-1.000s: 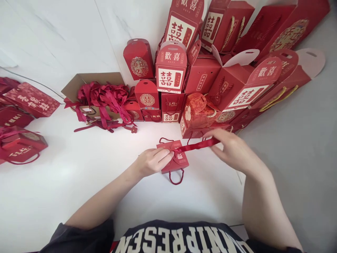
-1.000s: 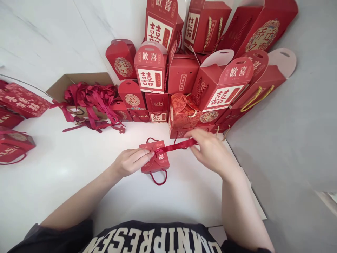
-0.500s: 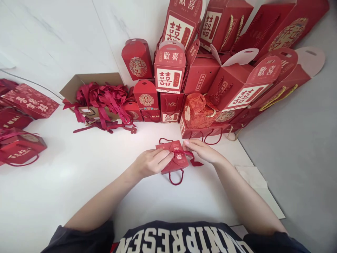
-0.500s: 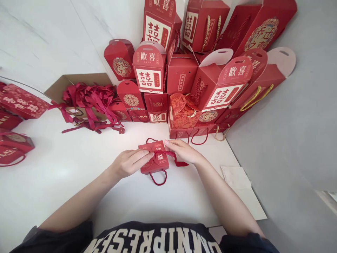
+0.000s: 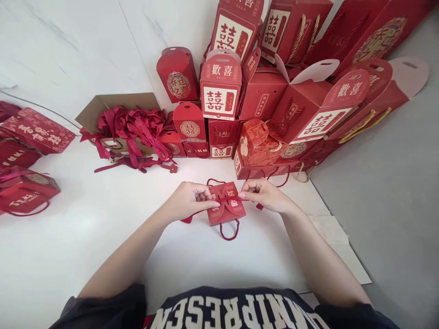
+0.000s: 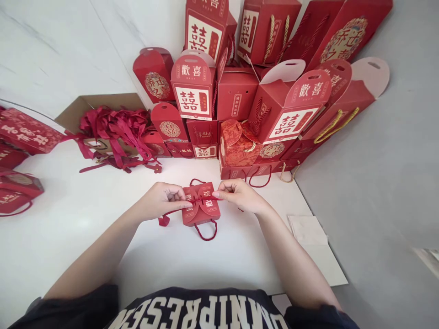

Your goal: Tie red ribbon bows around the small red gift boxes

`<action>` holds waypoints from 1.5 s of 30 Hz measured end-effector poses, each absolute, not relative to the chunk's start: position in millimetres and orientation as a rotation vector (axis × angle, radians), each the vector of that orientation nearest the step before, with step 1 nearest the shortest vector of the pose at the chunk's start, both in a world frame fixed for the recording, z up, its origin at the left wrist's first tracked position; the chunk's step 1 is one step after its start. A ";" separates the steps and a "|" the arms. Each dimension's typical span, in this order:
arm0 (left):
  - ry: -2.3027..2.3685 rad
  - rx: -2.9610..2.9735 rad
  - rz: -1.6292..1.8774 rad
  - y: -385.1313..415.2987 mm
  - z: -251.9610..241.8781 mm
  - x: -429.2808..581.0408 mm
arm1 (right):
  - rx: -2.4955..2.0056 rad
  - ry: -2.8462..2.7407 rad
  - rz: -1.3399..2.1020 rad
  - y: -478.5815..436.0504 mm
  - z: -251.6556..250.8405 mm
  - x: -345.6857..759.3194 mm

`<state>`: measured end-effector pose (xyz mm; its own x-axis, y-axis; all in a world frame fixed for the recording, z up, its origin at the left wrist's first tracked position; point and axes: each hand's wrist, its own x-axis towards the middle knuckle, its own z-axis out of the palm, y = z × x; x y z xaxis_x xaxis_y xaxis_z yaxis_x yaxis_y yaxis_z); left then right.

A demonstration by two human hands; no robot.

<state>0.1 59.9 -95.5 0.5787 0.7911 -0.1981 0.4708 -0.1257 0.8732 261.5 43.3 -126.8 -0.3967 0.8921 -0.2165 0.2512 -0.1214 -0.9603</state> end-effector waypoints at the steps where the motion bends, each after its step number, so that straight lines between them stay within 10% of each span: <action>1: 1.041 1.719 0.365 61.6 -95.7 -1.4 | -1.277 -1.628 1.547 43.0 -126.8 262.6; 37: 0.657 1.515 -0.119 102.4 -111.1 -37.6 | -1.145 -1.587 1.839 43.1 -139.2 270.8; 45: 0.482 1.519 0.300 94.9 -104.5 -25.6 | -1.151 -1.572 1.836 42.9 -139.4 267.8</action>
